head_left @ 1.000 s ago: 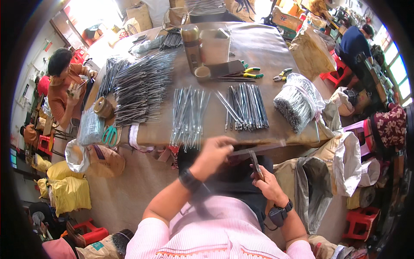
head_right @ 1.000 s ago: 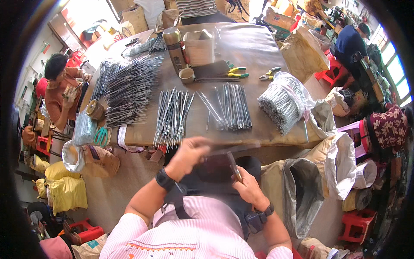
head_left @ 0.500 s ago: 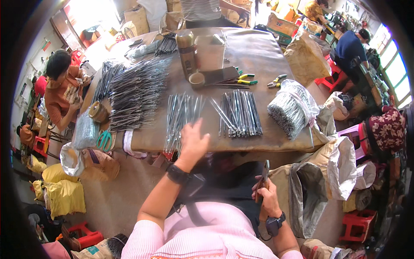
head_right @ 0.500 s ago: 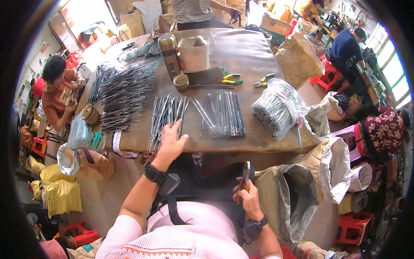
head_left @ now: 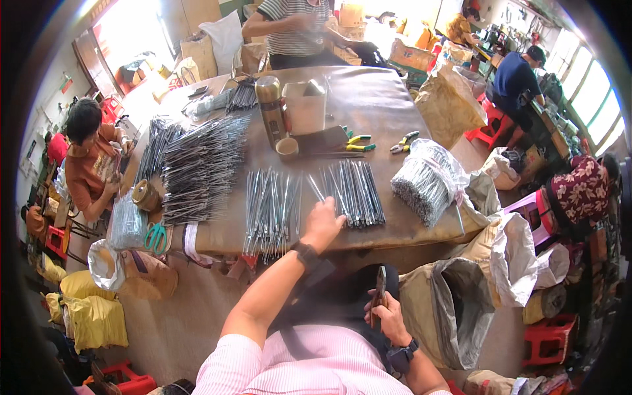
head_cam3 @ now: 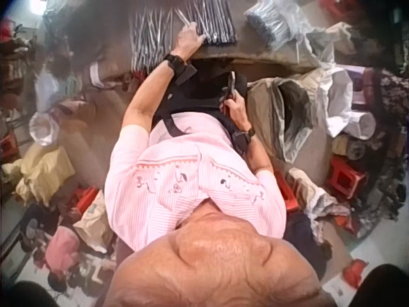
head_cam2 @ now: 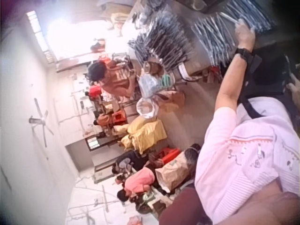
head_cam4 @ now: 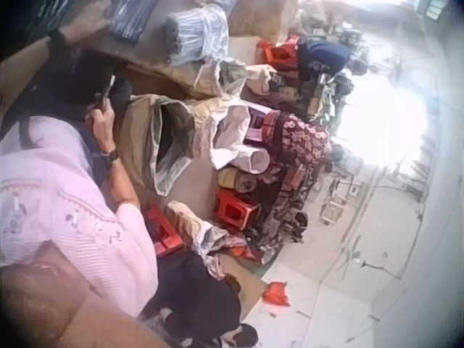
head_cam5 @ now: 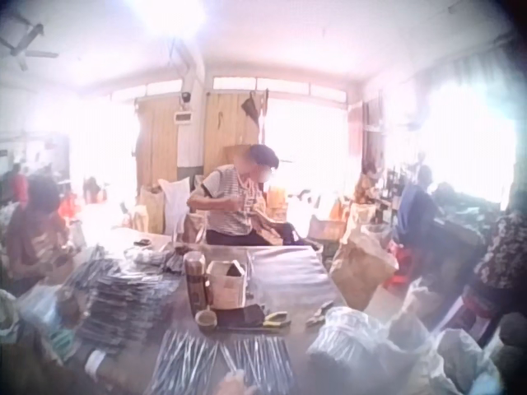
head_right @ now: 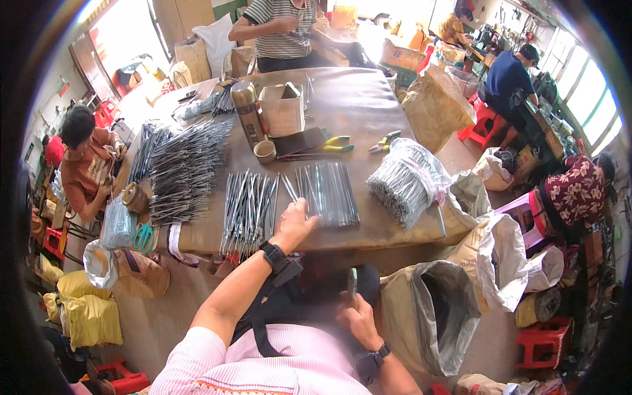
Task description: The person repeatedly picks up thin metal rods from a table, uses pliers to cut them, and places the cut pieces back on the table. The task is performed continuously with other workers visible in the background.
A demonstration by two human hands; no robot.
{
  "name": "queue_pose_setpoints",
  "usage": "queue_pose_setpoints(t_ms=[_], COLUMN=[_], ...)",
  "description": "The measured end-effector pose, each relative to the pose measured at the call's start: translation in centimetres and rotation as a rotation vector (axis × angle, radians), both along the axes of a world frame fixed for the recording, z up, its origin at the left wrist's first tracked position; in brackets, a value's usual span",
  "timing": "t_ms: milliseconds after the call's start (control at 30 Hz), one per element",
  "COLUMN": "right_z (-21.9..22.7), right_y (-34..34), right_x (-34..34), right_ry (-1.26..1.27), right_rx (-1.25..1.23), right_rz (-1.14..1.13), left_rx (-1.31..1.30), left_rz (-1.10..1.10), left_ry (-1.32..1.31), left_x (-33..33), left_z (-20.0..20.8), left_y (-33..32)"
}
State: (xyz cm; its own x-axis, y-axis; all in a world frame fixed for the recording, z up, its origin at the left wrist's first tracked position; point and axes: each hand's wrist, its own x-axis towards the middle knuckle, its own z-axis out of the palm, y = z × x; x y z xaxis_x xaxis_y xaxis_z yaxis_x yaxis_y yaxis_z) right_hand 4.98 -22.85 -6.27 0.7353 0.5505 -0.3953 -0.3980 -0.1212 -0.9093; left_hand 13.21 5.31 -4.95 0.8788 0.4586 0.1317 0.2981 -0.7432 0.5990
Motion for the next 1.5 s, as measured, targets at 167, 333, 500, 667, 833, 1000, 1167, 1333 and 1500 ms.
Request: queue_pose_setpoints(t_ms=[167, 333, 500, 667, 833, 1000, 1167, 1333, 1500], right_z=[-0.3, -0.4, 0.0, 0.4, 0.4, 1.6, 0.8, -0.2, -0.4], right_y=[-0.5, -1.1, -1.2, -1.4, -2.4, -4.3, -4.7, -4.9, -3.5], right_x=[0.4, 0.9, 2.3, 4.1, 6.9, 11.5, 16.9, 22.5, 26.2], right_ry=[-0.004, 0.056, 0.116, 0.098, 0.198, 0.261, 0.13, -0.337, -0.229], right_rx=[-0.031, 0.015, 0.071, 0.117, 0.372, 0.68, 0.465, -0.187, -0.315], right_rz=[-0.028, -0.16, -0.256, -0.329, -0.448, -0.429, -0.592, -0.542, -0.517], left_rx=[-0.318, -0.695, -1.064, -1.032, -1.67, -1.918, -1.767, -1.764, -1.793], left_rz=[0.067, 0.13, 0.046, 0.073, 0.096, -0.015, -0.075, -0.111, -0.128], left_ry=[-0.025, -0.134, 0.007, -0.137, 0.061, 0.005, -0.033, -0.048, -0.011], left_x=[0.2, -1.4, -1.7, -1.8, -2.6, -4.4, -7.2, -9.2, -9.8], left_z=[0.4, 0.3, 0.7, 1.1, 1.8, 4.0, 6.7, 8.1, 8.6], left_y=[1.5, 3.9, 5.1, 4.2, 4.4, 4.4, 2.1, 0.7, -0.4])
